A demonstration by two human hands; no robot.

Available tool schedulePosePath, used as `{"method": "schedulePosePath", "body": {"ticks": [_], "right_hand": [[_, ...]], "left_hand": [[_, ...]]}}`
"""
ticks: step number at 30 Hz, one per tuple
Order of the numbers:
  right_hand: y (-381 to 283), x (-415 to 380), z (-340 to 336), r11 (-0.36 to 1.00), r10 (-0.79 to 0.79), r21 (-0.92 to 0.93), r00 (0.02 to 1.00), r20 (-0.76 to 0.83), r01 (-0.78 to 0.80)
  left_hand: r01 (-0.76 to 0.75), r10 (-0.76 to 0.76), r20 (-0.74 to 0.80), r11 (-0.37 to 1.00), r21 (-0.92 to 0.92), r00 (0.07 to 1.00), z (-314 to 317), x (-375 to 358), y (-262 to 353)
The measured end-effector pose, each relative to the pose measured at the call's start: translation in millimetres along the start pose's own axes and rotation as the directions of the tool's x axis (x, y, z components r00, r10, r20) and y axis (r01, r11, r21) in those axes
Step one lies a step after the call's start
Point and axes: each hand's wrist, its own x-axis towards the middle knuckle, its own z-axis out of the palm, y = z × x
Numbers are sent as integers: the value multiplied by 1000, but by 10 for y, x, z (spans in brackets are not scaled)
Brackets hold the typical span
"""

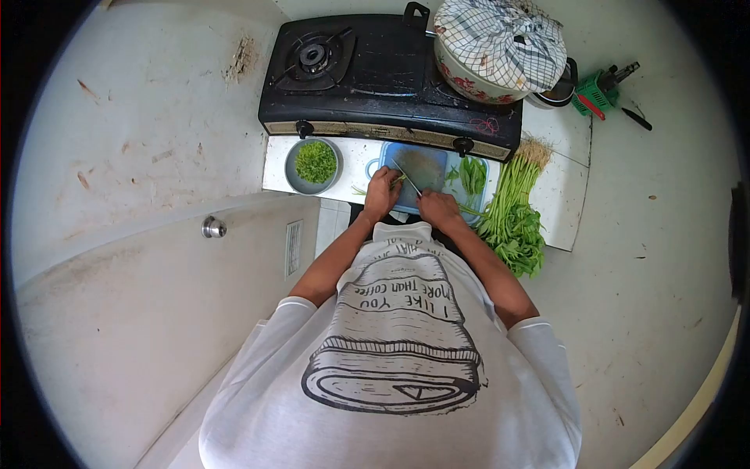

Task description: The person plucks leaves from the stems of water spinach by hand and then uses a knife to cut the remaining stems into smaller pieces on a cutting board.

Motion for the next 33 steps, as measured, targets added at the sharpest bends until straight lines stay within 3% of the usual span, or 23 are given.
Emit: {"method": "schedulePosePath", "body": {"ticks": [18,33], "right_hand": [[98,-72,-38,999,-48,-11,998,-38,48],[33,54,60,998,-63,-15,996,-61,62]], "left_hand": [[-30,26,-79,999,-43,997,42,-34,-44],[-48,46,-60,999,-26,997,55,-51,-106]]}}
